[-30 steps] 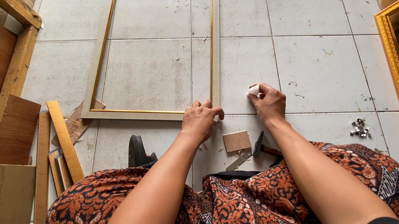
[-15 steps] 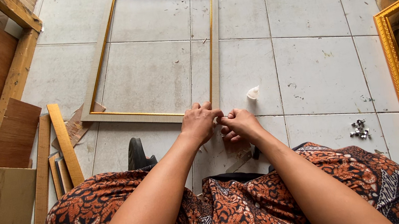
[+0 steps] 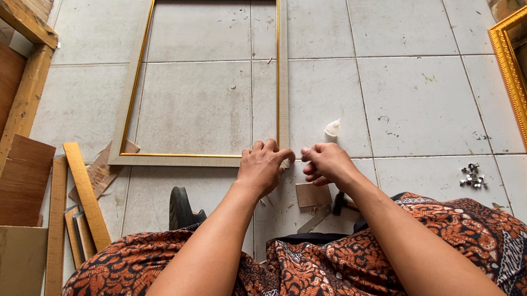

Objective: The person assembles a rectangular picture frame by joining four wooden frame pieces on the floor. They apply glue to the mitered corners and press the pieces together to form a complete frame.

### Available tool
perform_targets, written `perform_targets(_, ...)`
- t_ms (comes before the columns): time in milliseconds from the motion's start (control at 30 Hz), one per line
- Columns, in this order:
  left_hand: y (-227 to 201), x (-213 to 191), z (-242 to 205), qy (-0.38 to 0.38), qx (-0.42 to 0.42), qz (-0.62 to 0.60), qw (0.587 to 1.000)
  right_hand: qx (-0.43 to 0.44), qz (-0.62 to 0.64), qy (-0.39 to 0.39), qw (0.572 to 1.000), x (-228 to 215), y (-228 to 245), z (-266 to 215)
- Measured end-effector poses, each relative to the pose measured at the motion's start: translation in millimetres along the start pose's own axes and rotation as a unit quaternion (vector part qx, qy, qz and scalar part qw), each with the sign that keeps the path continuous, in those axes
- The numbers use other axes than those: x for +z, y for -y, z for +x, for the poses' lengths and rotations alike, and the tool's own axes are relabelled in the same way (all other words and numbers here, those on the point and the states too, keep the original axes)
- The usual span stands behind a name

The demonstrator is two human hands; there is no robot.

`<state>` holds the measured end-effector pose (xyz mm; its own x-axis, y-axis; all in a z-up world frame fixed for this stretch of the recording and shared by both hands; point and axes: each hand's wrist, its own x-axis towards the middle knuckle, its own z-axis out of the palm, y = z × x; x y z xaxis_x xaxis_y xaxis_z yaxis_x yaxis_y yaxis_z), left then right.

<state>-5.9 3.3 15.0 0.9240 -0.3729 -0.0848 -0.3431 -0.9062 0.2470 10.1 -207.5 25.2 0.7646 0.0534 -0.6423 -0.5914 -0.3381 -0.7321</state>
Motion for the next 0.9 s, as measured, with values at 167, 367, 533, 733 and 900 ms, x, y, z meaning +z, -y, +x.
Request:
perform_targets(167,3.1,-3.7,3.2,0.017,-0.008,-0.024,1.000,-0.017,-0.031,-0.054,0.998,-5.5,-5.8,6.1)
perform_targets(367,5.0,-3.5,2.8,0.015,-0.003,-0.021,1.000,-0.042,-0.113,-0.032,0.992,5.9,10.1,-18.7)
perform_targets(533,5.0,-3.3,7.6,0.028,-0.003,-0.022,0.999,-0.042,-0.145,-0.031,0.988,10.6,18.9,-29.3)
perform_targets(733,6.5,0.6,12.5,0.037,-0.004,-0.013,0.999,-0.051,-0.204,-0.023,0.977,16.8,14.5,-19.6)
perform_targets(900,7.0,0.7,12.7,0.033,-0.001,-0.012,0.999,-0.053,-0.222,-0.014,0.973,16.7,13.7,-13.7)
